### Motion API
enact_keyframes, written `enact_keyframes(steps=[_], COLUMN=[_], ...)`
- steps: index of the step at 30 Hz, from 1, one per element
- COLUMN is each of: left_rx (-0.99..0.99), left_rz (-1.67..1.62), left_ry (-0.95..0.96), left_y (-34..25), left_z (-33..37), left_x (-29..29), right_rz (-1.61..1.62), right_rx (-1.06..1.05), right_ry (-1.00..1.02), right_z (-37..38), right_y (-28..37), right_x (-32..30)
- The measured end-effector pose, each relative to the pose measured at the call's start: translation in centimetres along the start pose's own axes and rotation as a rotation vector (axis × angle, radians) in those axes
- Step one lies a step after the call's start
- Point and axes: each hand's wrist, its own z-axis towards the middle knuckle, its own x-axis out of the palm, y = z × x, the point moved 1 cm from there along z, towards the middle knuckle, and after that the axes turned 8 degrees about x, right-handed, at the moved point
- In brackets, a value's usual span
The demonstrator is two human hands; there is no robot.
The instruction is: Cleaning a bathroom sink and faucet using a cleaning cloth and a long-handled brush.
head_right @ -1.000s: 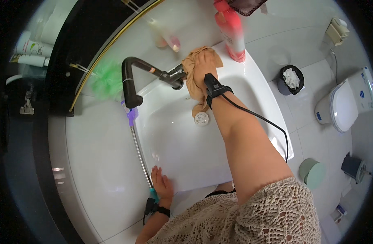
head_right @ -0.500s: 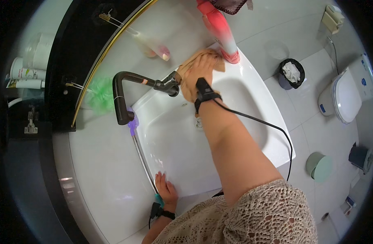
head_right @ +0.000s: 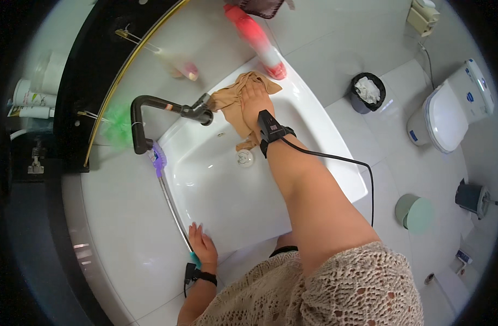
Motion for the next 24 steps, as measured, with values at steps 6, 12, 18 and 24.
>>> enact_keyframes(steps=[6, 12, 18, 24], left_rx=[-0.002, -0.006, 0.029, 0.021], left_rz=[0.046, 0.046, 0.075, 0.117], left_ry=[-0.017, -0.013, -0.019, 0.011], left_y=[1.0, 0.6, 1.5, 1.6], left_z=[-0.7, -0.6, -1.0, -0.9], left_x=[-0.1, 0.1, 0.7, 0.5], right_rz=[-0.151, -0.243, -0.085, -0.147], right_rx=[0.081, 0.114, 0.058, -0.009], right_ry=[-0.073, 0.015, 0.1, 0.196], right_z=[-4.6, -10.2, -17.6, -25.0], right_y=[-6.3, -10.1, -12.8, -14.5], right_x=[-5.1, -10.5, -14.2, -17.2])
